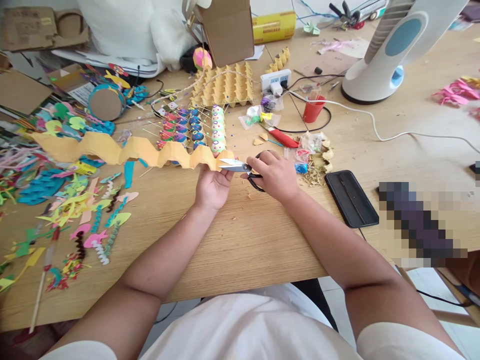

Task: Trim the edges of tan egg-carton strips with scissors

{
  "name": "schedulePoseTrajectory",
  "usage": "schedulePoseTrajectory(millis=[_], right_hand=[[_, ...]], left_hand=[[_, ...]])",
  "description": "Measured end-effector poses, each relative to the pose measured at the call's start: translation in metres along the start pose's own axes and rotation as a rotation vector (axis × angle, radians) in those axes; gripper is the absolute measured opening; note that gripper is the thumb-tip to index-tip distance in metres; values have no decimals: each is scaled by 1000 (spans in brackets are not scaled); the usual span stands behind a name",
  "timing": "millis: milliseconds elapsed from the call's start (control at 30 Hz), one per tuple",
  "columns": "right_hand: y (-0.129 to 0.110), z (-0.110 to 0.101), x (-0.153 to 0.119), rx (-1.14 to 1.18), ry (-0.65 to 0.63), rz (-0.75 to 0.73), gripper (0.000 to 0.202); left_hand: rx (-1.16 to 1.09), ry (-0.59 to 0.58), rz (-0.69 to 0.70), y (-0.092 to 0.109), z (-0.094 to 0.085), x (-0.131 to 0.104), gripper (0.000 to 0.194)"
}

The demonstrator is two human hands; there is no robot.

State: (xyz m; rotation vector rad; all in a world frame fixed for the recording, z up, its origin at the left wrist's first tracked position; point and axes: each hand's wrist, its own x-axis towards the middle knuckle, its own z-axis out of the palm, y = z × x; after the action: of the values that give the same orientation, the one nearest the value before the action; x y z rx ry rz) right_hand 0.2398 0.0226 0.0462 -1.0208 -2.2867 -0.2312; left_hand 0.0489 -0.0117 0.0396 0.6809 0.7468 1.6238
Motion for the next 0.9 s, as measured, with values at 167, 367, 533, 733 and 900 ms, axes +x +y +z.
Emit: schedulePoseTrajectory(millis=[167,367,533,733,900], right_hand=[[0,-1,1,-19,1,9,56],[2,3,0,137,59,156,59],[-3,3,-1,182,53,128,56],[-2,5,-2,92,58,41,53],[2,3,-2,39,80,9,50]], left_hand=[[11,20,-3,1,1,0,25],[27,34,-4,0,1,0,28],[-8,54,-41,2,1,1,28],[-80,4,-114,5,3,1,22],[-108,-14,-156,7,3,1,16]])
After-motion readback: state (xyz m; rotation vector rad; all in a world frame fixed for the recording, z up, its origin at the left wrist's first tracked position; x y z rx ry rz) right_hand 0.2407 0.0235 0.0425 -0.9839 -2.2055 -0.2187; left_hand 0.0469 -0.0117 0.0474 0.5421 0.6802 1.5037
